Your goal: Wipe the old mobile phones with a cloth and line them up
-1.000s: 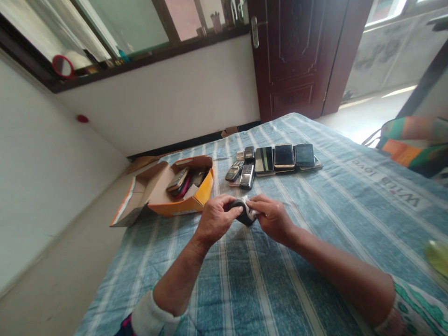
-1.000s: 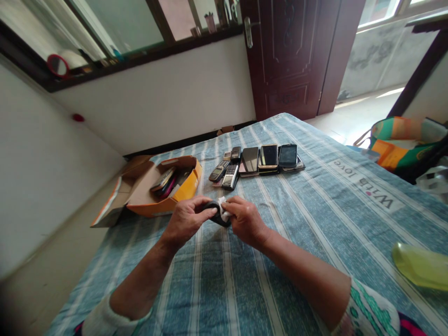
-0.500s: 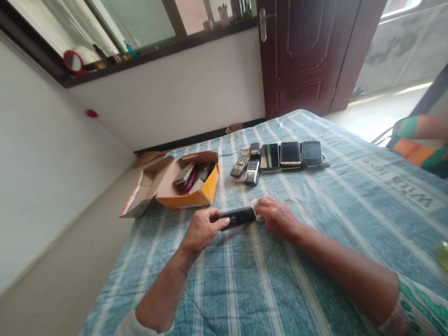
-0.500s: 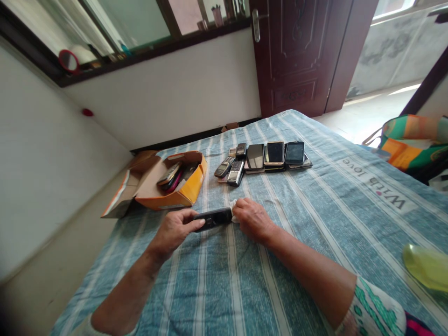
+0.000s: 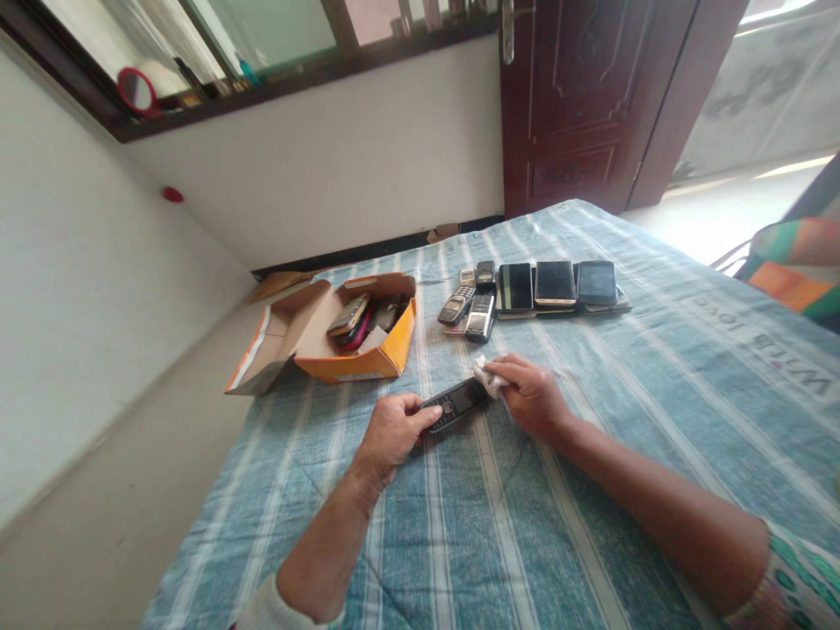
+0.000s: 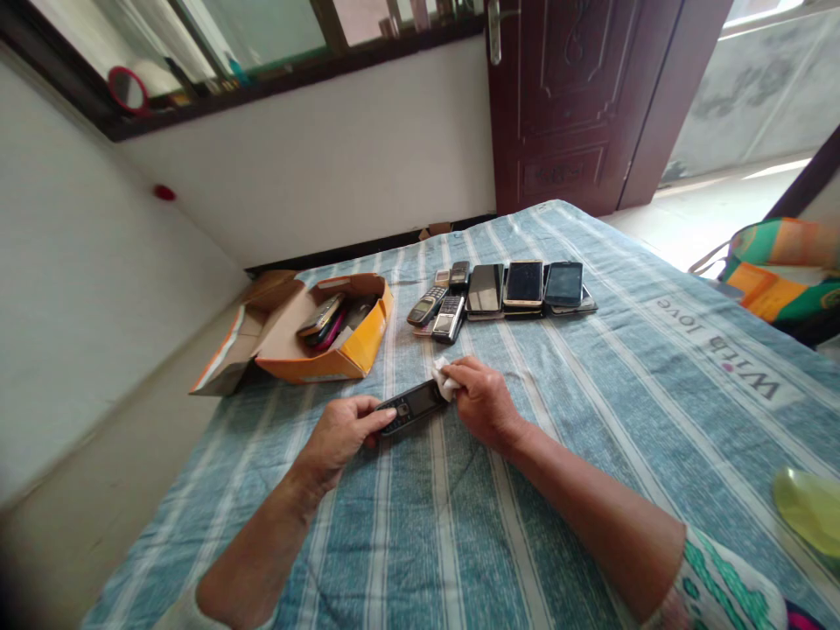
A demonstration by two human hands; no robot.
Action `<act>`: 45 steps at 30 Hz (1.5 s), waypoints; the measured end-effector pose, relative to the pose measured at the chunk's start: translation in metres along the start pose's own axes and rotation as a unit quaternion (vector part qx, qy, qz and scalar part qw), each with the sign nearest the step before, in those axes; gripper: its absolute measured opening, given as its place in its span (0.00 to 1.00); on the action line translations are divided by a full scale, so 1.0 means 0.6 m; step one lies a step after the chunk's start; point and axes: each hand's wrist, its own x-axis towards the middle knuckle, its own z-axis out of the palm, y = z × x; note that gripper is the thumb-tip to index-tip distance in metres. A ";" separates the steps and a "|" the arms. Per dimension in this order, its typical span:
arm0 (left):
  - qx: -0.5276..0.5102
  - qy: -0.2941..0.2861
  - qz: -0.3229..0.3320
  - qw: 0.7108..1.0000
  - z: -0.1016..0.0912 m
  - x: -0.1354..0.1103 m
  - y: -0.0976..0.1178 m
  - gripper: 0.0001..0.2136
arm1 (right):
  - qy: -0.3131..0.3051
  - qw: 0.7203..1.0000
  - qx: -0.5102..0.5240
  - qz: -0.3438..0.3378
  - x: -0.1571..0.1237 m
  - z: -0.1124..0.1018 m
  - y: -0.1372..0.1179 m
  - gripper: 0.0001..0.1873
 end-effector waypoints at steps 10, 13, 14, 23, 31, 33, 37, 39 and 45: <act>0.096 0.014 0.060 0.993 0.021 0.019 -0.003 0.14 | -0.140 0.935 -0.275 -0.178 -0.002 0.008 -0.036 0.16; 0.112 0.013 0.049 0.992 0.020 0.019 0.000 0.15 | -0.176 0.920 -0.323 -0.132 0.006 0.000 -0.033 0.13; 0.121 0.015 0.047 0.991 0.019 0.019 0.000 0.15 | -0.180 0.920 -0.331 -0.113 0.008 -0.003 -0.031 0.12; 0.217 0.060 0.080 0.971 0.017 0.019 -0.004 0.10 | -0.050 0.990 -0.114 0.065 0.021 -0.032 0.016 0.17; 0.240 0.084 0.106 0.961 0.025 0.017 -0.007 0.07 | 0.071 0.926 0.181 0.324 0.038 -0.056 0.027 0.12; 0.251 0.092 0.117 0.956 0.028 0.012 -0.007 0.06 | 0.094 0.892 0.258 0.360 0.040 -0.058 0.030 0.11; 0.265 0.093 0.136 0.950 0.033 0.005 -0.009 0.05 | 0.124 0.843 0.364 0.376 0.042 -0.060 0.033 0.12; 0.266 0.090 0.140 0.950 0.036 0.004 -0.011 0.06 | 0.134 0.835 0.384 0.372 0.042 -0.059 0.029 0.13; 0.263 0.078 0.166 0.947 0.042 0.000 -0.013 0.07 | 0.122 0.867 0.335 0.350 0.031 -0.044 0.008 0.18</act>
